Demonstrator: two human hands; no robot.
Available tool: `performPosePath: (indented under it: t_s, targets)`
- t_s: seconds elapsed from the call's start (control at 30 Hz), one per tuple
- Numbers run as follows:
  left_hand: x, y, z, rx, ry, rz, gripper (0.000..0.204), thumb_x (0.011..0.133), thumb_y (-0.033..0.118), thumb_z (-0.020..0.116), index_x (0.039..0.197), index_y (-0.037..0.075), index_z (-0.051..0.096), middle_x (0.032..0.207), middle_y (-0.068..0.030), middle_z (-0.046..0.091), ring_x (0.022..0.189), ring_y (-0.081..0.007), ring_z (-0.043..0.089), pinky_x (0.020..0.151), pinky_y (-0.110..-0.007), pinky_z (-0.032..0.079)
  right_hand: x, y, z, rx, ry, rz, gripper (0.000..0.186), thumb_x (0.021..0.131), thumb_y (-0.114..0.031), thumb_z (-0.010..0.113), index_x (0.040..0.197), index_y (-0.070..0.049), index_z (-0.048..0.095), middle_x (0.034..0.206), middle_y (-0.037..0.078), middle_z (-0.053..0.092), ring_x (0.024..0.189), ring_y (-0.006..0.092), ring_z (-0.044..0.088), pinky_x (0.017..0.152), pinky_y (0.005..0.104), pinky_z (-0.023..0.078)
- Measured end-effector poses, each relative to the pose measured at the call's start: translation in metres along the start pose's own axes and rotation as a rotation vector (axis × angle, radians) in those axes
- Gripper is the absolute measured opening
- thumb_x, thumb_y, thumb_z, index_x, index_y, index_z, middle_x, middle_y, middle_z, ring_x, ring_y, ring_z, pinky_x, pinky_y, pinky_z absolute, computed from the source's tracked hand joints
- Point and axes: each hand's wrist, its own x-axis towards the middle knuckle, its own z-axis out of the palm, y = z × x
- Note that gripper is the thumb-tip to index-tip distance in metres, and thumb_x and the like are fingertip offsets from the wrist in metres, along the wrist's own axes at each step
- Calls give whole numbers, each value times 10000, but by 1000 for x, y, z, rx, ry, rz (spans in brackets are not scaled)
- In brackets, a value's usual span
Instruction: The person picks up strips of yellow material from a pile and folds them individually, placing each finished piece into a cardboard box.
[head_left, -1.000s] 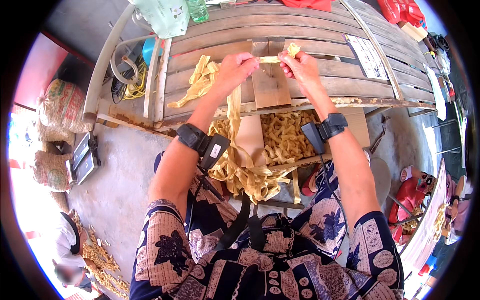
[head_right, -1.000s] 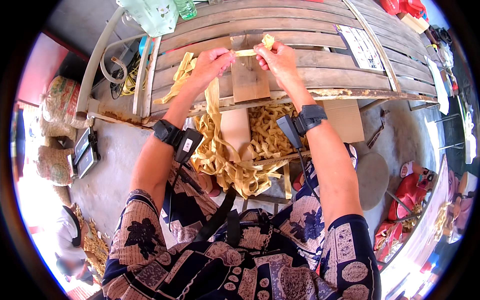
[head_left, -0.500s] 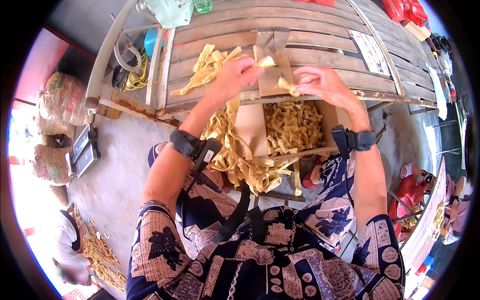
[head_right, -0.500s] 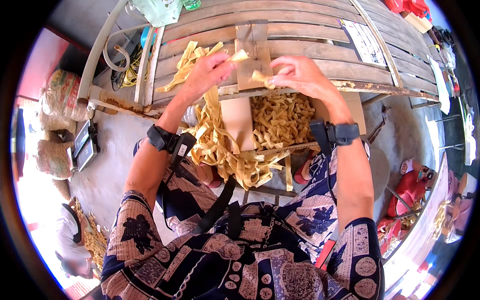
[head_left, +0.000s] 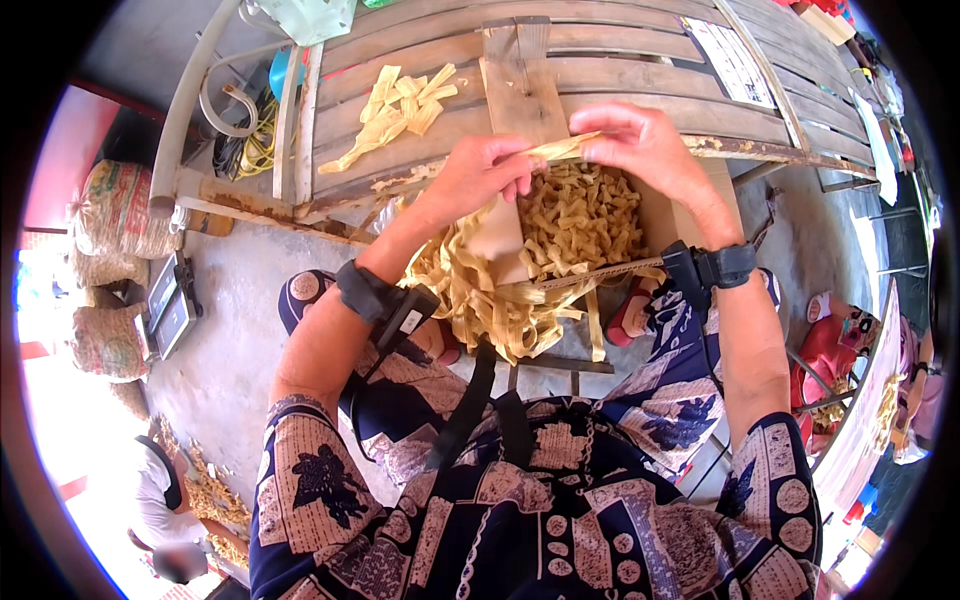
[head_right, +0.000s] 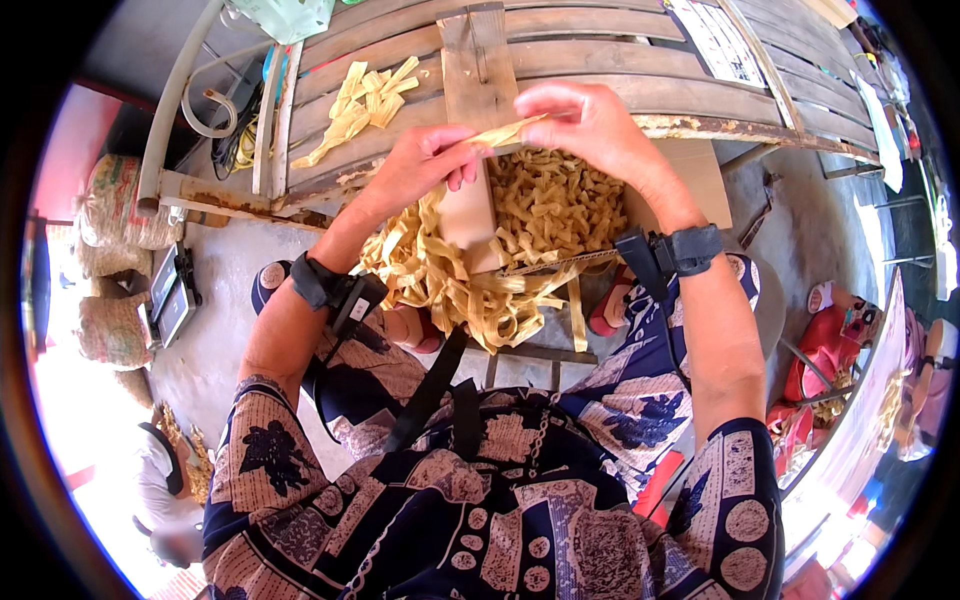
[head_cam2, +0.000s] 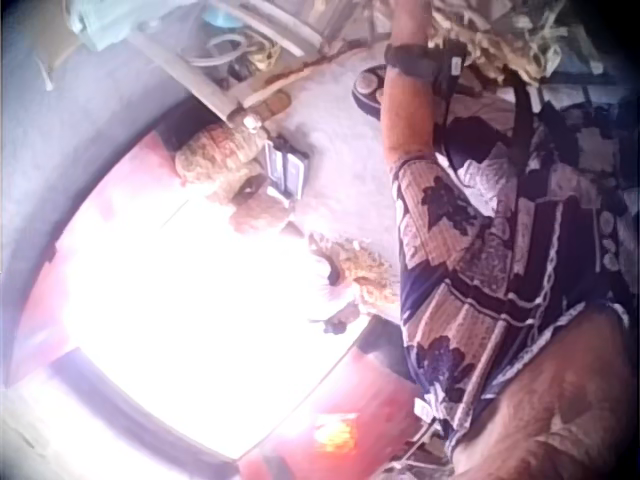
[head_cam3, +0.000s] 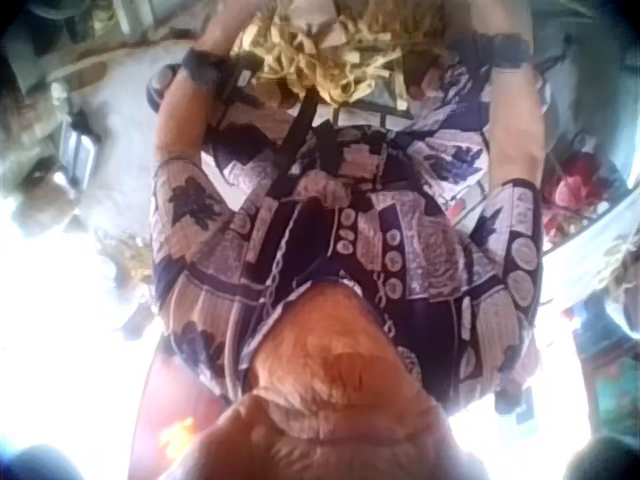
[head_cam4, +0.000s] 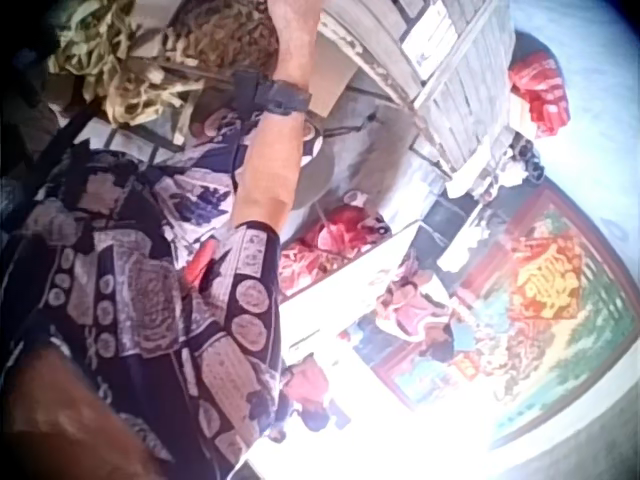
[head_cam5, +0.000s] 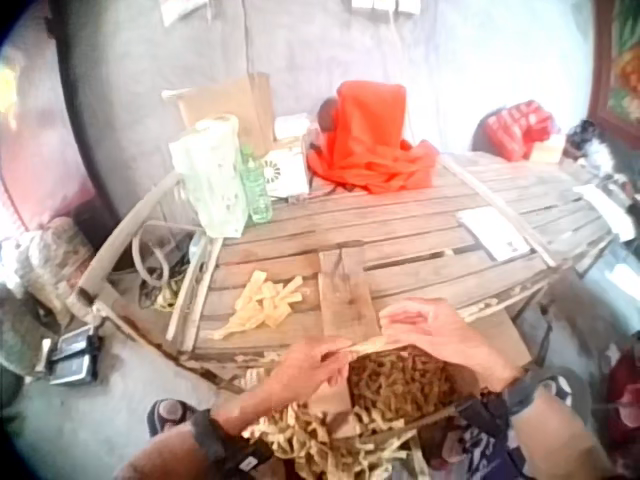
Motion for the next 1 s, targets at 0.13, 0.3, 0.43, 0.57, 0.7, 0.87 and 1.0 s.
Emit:
performPosePath:
  t_s: [0.13, 0.3, 0.43, 0.57, 0.7, 0.87, 1.0]
  targets:
    - [4, 5, 19, 474, 143, 276, 198, 859, 103, 518, 1034, 61, 600, 630, 15, 547, 492, -58, 463, 445, -218, 407, 14, 9, -4, -228, -40, 18, 269, 893, -232, 497, 1024, -13, 584, 918, 87, 630, 830, 139, 608, 780, 275, 478]
    - [1, -1, 15, 524, 155, 220, 236, 857, 103, 523, 1082, 118, 591, 644, 19, 572, 489, -49, 476, 428, -202, 412, 7, 25, 14, -187, -46, 354, 288, 907, -213, 435, 995, 13, 589, 839, 136, 635, 673, 174, 644, 583, 231, 543]
    - [-8, 4, -14, 201, 215, 91, 247, 853, 91, 531, 1096, 85, 576, 649, 21, 565, 488, -28, 454, 434, -175, 399, 1, 62, 2, -385, -305, 487, 237, 847, -227, 528, 982, -64, 633, 896, 43, 642, 751, 119, 605, 647, 232, 508]
    - [-16, 10, -18, 120, 187, 129, 190, 833, 117, 539, 986, 25, 604, 605, 7, 556, 478, -47, 464, 442, -195, 389, -13, 117, 66, -302, -801, 185, 225, 749, -175, 595, 925, -49, 660, 824, 55, 659, 680, 129, 584, 635, 278, 459]
    - [-16, 12, -17, 125, 174, 126, 180, 833, 111, 533, 970, 19, 604, 607, -2, 557, 477, -58, 479, 443, -200, 393, -14, 167, 101, -566, -795, -319, 141, 730, -135, 616, 857, -76, 632, 780, 37, 580, 743, 200, 548, 678, 309, 423]
    - [-28, 11, -20, 212, 113, 16, 171, 851, 122, 522, 980, 51, 607, 624, 25, 547, 478, -24, 446, 449, -166, 370, -12, 169, 74, -574, -776, -62, 113, 694, -109, 607, 779, -58, 551, 763, 87, 550, 745, 245, 540, 644, 335, 427]
    - [-35, 13, -29, 266, 29, -33, 163, 849, 136, 521, 950, 41, 606, 615, 25, 541, 479, -26, 454, 443, -168, 363, -7, 159, 55, -1104, -712, 18, 157, 742, -37, 519, 894, -55, 554, 775, 111, 573, 736, 244, 553, 632, 315, 434]
